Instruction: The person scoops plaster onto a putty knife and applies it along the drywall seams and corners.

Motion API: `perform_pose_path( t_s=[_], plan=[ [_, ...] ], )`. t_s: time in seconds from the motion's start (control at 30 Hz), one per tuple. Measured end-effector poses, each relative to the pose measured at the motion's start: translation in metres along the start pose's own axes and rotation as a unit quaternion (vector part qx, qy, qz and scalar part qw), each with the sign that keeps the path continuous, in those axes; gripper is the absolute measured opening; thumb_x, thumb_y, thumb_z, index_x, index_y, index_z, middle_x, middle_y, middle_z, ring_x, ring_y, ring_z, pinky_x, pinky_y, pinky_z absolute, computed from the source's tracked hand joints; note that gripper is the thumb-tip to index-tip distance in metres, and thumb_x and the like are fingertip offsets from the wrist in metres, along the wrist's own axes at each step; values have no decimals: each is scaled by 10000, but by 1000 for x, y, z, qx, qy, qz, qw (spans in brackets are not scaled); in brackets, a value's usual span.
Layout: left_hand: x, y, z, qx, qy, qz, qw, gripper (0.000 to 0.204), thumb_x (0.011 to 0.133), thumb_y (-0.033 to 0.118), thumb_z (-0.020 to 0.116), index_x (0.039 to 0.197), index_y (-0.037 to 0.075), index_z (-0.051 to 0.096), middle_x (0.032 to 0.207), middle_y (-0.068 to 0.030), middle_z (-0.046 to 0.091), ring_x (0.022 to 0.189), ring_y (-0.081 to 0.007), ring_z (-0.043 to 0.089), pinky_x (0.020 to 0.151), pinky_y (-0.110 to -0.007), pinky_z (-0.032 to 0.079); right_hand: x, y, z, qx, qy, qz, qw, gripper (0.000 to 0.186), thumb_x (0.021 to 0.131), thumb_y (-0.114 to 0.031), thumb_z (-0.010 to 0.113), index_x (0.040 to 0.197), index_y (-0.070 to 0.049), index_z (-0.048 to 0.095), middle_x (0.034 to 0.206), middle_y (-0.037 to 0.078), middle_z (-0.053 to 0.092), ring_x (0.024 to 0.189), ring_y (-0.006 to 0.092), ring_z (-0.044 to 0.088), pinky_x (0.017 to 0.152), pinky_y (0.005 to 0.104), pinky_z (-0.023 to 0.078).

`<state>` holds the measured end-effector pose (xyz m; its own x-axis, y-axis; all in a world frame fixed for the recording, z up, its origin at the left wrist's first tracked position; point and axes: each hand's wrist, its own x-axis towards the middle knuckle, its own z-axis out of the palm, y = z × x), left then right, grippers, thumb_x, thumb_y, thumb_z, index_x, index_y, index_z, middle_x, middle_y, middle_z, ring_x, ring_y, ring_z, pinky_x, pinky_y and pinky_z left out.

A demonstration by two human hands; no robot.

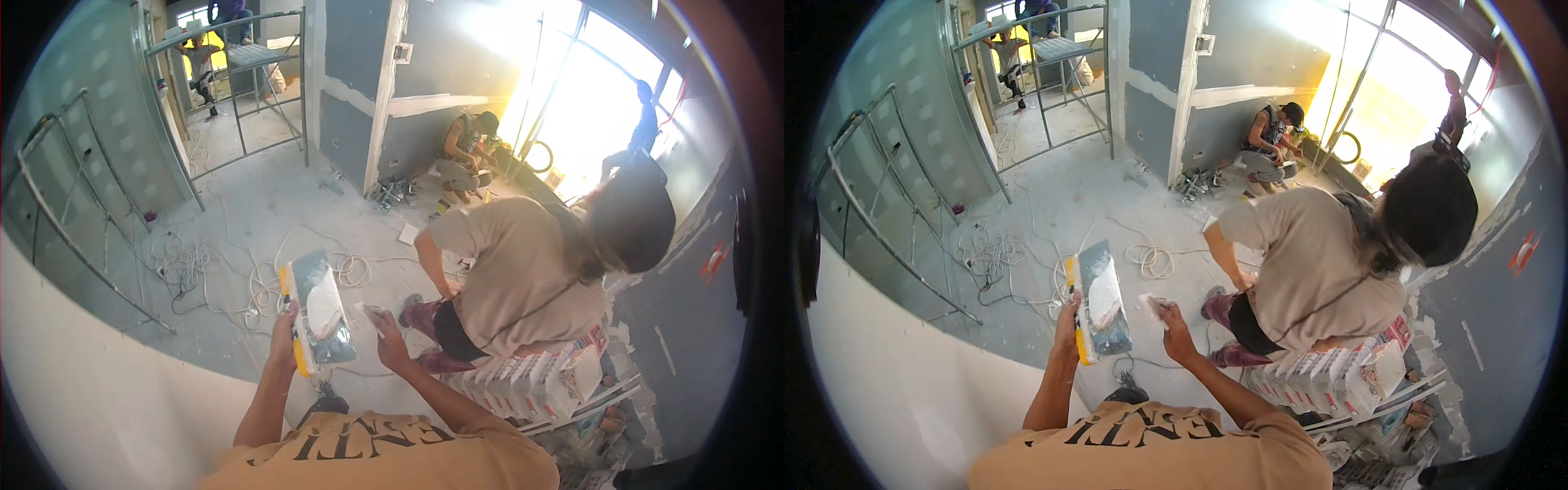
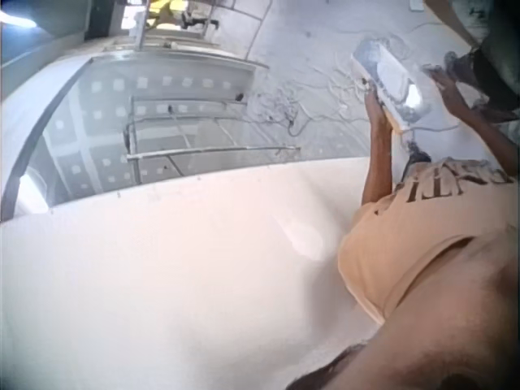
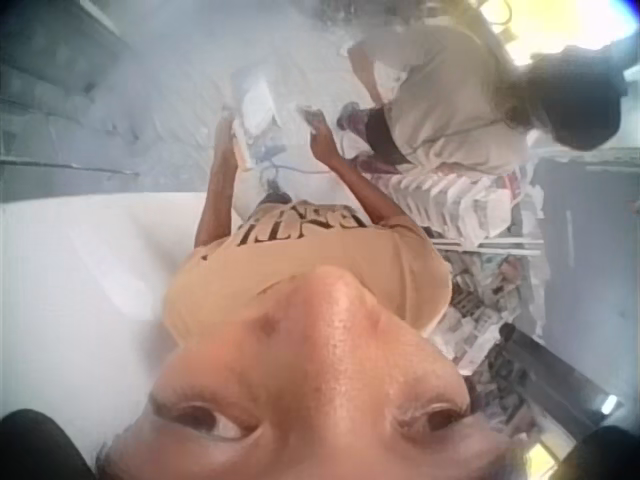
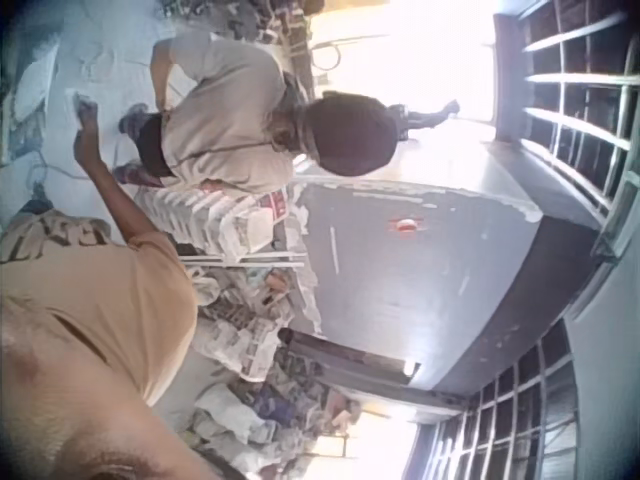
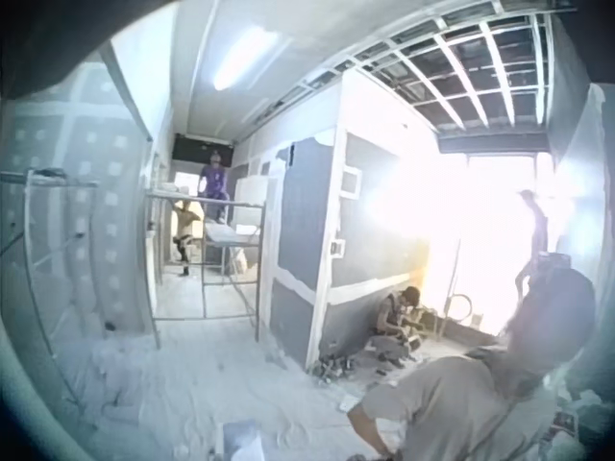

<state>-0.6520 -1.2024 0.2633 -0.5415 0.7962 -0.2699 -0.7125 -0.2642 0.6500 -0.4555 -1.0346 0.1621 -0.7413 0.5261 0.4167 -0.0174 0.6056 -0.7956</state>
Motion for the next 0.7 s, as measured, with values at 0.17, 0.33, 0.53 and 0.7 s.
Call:
perform_pose_path(
  t_s=[0.17,0.33,0.53,0.7],
  plan=[
    [126,132,-25,-3,16,62,998,478,1050,333,489,1376,-13,442,1211,-140,629,1074,-251,656,937,-394,542,140,71,79,100,62,267,956,423,890,53,537,1307,-9,566,1145,168,630,1151,334,592,949,409,472],
    [266,220,-41,-1,14,83,996,499,1053,357,480,1386,-14,441,1261,-140,605,1156,-248,611,1019,-399,490,285,213,165,503,195,463,704,452,835,109,476,1247,-55,563,1090,93,645,947,294,653,814,397,544],
    [474,245,-45,26,45,97,994,503,1051,365,489,1374,-18,450,1254,-126,607,1155,-247,604,1006,-401,486,469,405,236,561,214,542,588,436,853,41,433,1261,-66,541,1172,155,601,1086,362,617,909,601,520],
    [677,280,-12,42,76,91,992,537,1055,378,473,1411,-20,414,1328,-132,567,1211,-261,573,1038,-412,463,646,578,247,527,270,559,581,293,950,-46,435,1204,-96,574,1112,150,629,1003,353,642,803,552,545]
  ],
)
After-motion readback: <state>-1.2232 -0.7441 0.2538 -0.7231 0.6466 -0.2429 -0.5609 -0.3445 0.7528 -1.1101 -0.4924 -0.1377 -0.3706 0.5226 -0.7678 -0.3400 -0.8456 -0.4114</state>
